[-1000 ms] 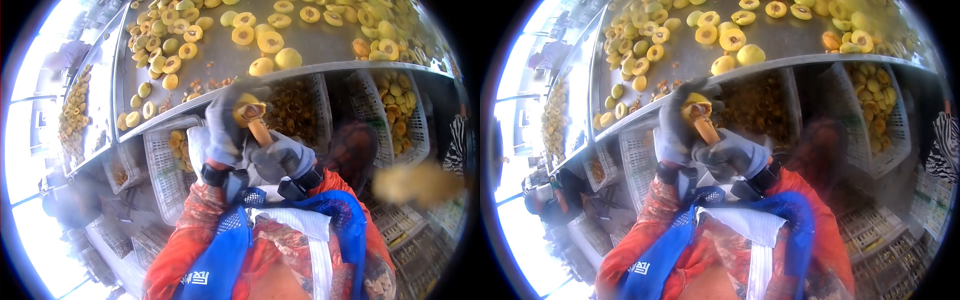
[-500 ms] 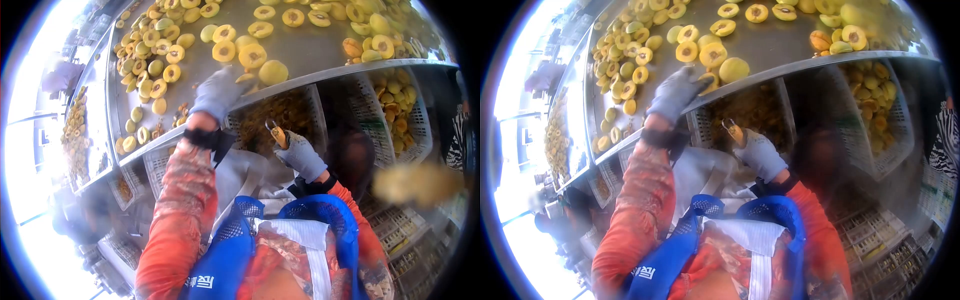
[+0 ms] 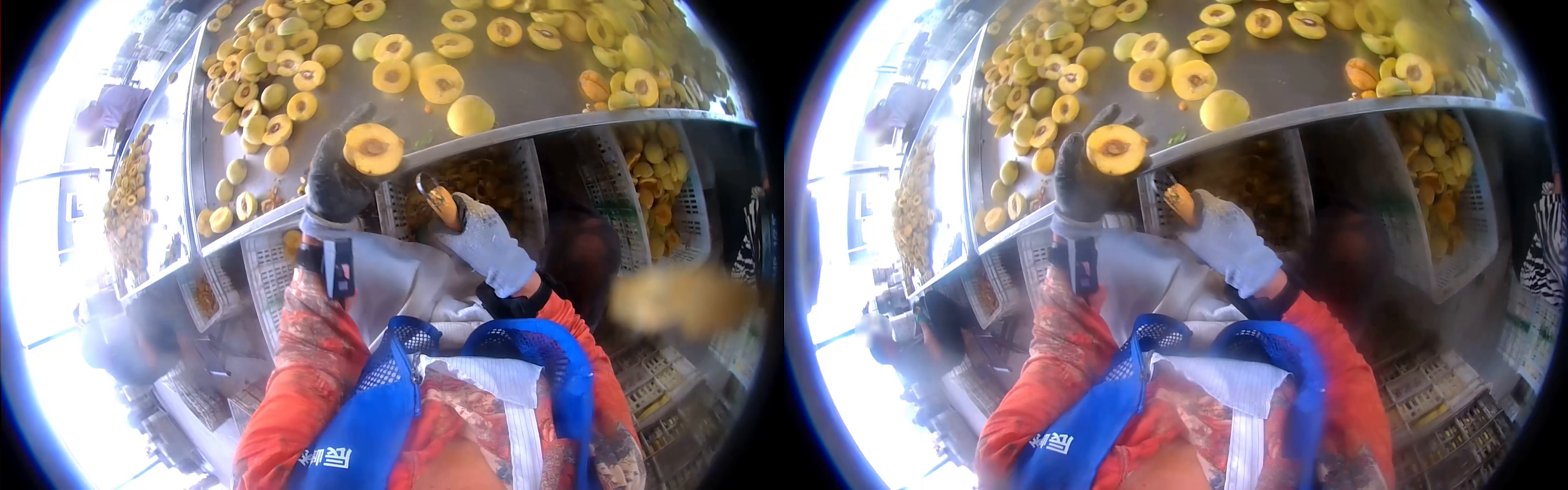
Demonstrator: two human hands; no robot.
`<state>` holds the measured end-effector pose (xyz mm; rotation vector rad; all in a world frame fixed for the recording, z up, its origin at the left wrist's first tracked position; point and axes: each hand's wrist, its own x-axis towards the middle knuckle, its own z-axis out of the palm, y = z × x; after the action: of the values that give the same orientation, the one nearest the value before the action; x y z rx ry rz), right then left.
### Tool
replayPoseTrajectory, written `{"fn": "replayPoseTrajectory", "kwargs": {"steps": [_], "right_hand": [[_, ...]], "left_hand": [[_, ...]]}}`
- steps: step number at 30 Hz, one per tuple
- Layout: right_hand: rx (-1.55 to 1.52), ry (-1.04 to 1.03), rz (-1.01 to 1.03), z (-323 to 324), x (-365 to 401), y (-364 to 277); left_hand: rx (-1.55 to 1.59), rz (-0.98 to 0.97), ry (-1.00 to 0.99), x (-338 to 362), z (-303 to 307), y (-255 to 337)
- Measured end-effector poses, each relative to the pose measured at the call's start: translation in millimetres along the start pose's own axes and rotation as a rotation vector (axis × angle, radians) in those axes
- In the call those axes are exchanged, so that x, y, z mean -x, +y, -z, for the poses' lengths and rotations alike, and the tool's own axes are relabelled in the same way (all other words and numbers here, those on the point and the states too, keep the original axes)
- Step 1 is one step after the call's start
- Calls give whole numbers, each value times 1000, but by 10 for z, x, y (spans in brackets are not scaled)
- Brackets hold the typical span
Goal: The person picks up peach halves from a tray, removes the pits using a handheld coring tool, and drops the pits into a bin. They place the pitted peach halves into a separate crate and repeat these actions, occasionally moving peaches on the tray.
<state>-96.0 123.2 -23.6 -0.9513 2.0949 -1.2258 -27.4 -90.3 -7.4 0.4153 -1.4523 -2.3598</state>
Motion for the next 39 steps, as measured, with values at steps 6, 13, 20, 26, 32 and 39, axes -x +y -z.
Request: {"fn": "replayPoseTrajectory", "kwargs": {"steps": [6,13,20,26,32,39], "right_hand": [[40,49,3,-217,-58,-182],[-164,-7,100,-290,132,-357],[-1065,-467,-339,-172,266,-303],[-1037,-516,-374,-9,304,-359],[-1516,-817,-436,101,347,-356],[-909,-485,-195,249,300,137]], "left_hand": [[-150,-147,96,280,-220,-211],[-526,-458,254,438,-516,-136],[-412,-320,396,533,-834,-54],[-865,-392,227,515,-729,-172],[-317,-87,216,510,-750,-222],[-1553,-271,195,1116,403,477]]}}
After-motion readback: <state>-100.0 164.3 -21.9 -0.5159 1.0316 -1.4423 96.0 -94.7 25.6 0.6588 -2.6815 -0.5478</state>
